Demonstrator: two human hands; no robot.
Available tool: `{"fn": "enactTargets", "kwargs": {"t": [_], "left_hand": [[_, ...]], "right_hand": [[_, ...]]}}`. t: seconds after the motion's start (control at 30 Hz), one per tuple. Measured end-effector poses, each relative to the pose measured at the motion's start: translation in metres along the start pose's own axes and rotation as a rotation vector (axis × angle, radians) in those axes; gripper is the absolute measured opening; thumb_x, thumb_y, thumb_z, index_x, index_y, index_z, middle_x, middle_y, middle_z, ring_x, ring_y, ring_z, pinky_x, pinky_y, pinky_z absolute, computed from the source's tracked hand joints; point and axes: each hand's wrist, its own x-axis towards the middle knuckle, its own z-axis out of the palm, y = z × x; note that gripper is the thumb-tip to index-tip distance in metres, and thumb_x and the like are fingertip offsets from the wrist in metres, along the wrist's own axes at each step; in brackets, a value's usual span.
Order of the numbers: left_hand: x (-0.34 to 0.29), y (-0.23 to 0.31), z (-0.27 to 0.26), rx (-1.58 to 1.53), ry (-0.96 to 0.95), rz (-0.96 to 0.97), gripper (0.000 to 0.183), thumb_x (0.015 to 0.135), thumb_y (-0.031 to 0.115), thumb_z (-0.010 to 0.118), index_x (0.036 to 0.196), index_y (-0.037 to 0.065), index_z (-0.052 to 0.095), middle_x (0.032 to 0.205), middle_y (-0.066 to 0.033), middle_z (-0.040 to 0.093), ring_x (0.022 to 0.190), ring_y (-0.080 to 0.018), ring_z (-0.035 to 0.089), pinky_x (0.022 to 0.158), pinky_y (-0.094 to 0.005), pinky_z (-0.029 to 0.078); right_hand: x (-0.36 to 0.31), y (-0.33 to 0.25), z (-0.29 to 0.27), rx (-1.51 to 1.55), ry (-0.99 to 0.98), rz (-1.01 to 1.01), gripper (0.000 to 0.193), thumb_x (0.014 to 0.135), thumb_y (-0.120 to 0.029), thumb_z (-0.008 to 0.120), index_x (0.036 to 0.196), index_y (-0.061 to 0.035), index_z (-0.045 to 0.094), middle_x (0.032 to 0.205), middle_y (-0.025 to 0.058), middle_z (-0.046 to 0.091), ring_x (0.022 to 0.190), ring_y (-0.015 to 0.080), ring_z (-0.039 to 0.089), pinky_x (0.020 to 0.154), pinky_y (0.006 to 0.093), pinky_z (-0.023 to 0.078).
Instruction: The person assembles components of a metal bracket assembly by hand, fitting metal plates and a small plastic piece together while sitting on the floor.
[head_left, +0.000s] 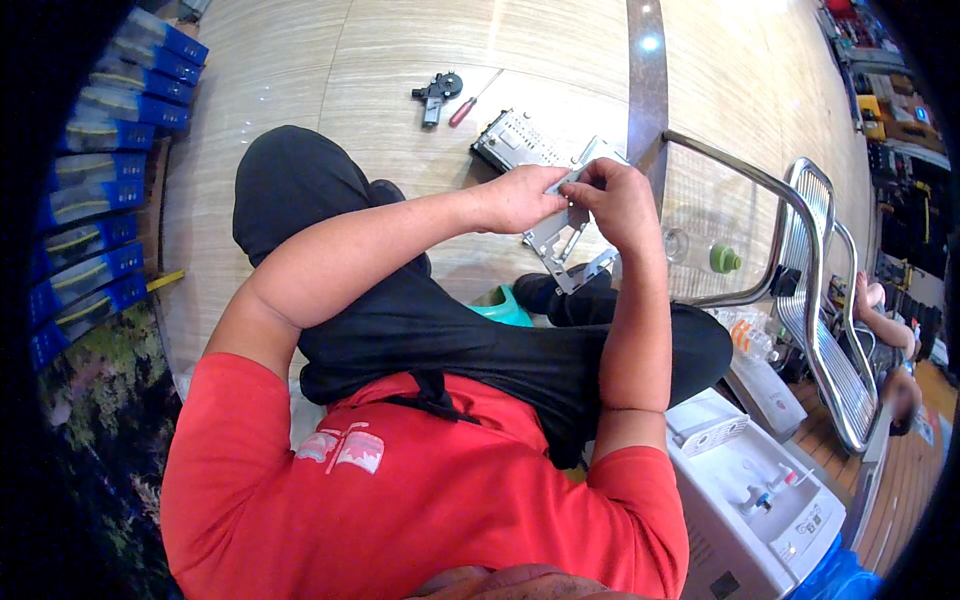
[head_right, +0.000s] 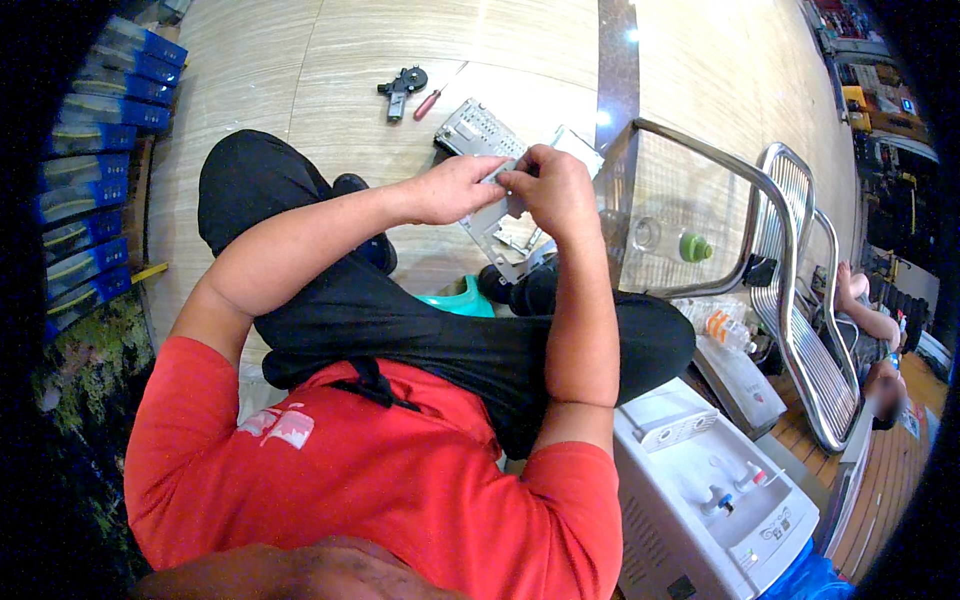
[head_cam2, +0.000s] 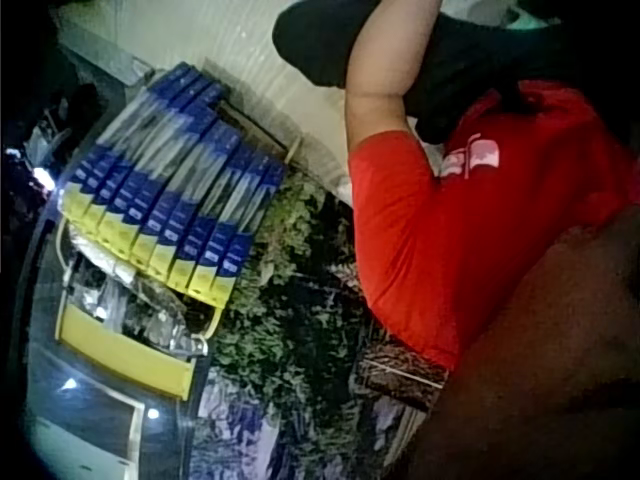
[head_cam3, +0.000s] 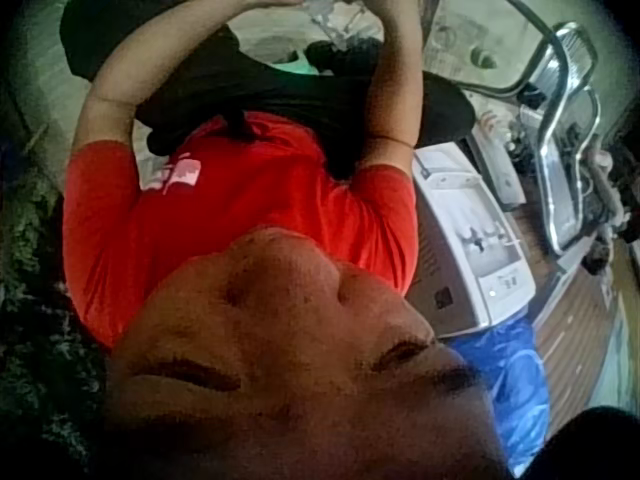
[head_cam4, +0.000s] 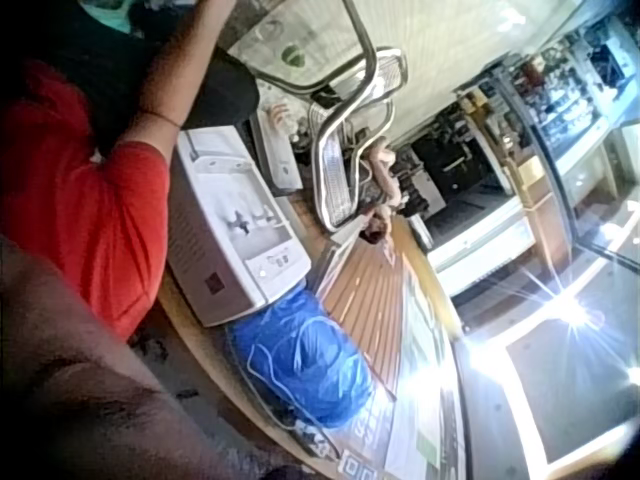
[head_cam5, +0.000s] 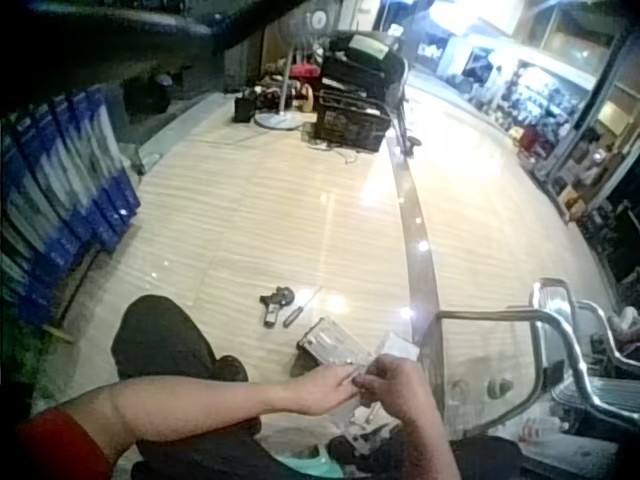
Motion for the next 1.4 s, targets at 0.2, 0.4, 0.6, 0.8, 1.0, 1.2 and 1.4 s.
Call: {"fn": "enactTargets", "kwargs": {"t": [0.2, 0.4, 0.6, 0.8, 1.0, 1.2, 1.4], "left_hand": [[-0.003, 0.006, -0.001, 0.045, 0.003, -0.030, 0.036, 0.091, 0.018, 0.055, 0.123, 0.004, 0.055, 0.106, -0.0191, 0.065, 0.100, -0.0298, 0.063, 0.086, -0.0384, 0.048], [-0.004, 0.017, -0.006, -0.070, -0.029, -0.130, 0.034, 0.091, 0.018, 0.054, 0.122, 0.003, 0.056, 0.102, -0.0178, 0.066, 0.095, -0.0274, 0.063, 0.083, -0.0376, 0.048], [-0.002, 0.012, -0.005, -0.129, -0.034, -0.181, 0.034, 0.091, 0.017, 0.053, 0.122, 0.002, 0.057, 0.097, -0.0139, 0.065, 0.088, -0.0211, 0.060, 0.078, -0.0346, 0.047], [0.002, 0.003, -0.001, -0.151, 0.000, -0.190, 0.038, 0.091, 0.016, 0.054, 0.127, 0.004, 0.056, 0.092, -0.0080, 0.065, 0.079, -0.0133, 0.058, 0.070, -0.0306, 0.047], [0.004, -0.009, 0.001, -0.207, 0.012, -0.181, 0.036, 0.091, 0.016, 0.053, 0.124, 0.002, 0.056, 0.107, -0.0189, 0.065, 0.098, -0.0258, 0.062, 0.086, -0.0359, 0.047], [0.006, 0.001, 0.002, -0.107, -0.056, -0.167, 0.039, 0.094, 0.009, 0.051, 0.132, 0.003, 0.050, 0.098, -0.0051, 0.062, 0.086, -0.0110, 0.054, 0.076, -0.0286, 0.046], [0.008, -0.009, 0.005, -0.166, -0.085, -0.151, 0.045, 0.094, 0.009, 0.050, 0.139, 0.003, 0.044, 0.106, -0.0064, 0.062, 0.094, -0.0116, 0.054, 0.084, -0.0286, 0.046]], "right_hand": [[-0.001, 0.000, 0.000, -0.030, 0.029, -0.002, 0.024, 0.073, -0.020, 0.076, 0.076, 0.0025, 0.066, 0.066, 0.0174, 0.065, 0.059, 0.0254, 0.064, 0.057, 0.0360, 0.050], [-0.002, -0.006, -0.003, -0.053, 0.008, 0.040, 0.024, 0.074, -0.016, 0.076, 0.078, 0.0037, 0.064, 0.066, 0.0121, 0.064, 0.060, 0.0171, 0.059, 0.057, 0.0324, 0.047], [-0.002, -0.002, -0.008, -0.121, 0.085, 0.008, 0.028, 0.080, -0.022, 0.073, 0.085, 0.0043, 0.066, 0.069, 0.0131, 0.065, 0.064, 0.0187, 0.061, 0.060, 0.0329, 0.047], [-0.023, -0.004, -0.045, 0.138, 0.401, -0.132, 0.028, 0.092, -0.007, 0.050, 0.118, 0.0050, 0.054, 0.100, 0.0170, 0.064, 0.092, 0.0222, 0.064, 0.079, 0.0331, 0.049], [-0.062, -0.015, -0.024, 0.553, 0.456, -0.429, 0.016, 0.092, 0.006, 0.048, 0.107, 0.0033, 0.053, 0.102, 0.0150, 0.065, 0.095, 0.0192, 0.063, 0.085, 0.0303, 0.051], [-0.049, 0.000, 0.003, 0.488, 0.482, -0.546, 0.012, 0.091, 0.005, 0.053, 0.102, 0.0006, 0.053, 0.101, 0.0145, 0.067, 0.092, 0.0201, 0.066, 0.081, 0.0300, 0.053], [-0.046, 0.004, 0.008, 0.393, 0.511, -0.527, 0.012, 0.090, 0.004, 0.056, 0.101, -0.0008, 0.058, 0.093, 0.0127, 0.068, 0.086, 0.0206, 0.068, 0.075, 0.0300, 0.053]]}}
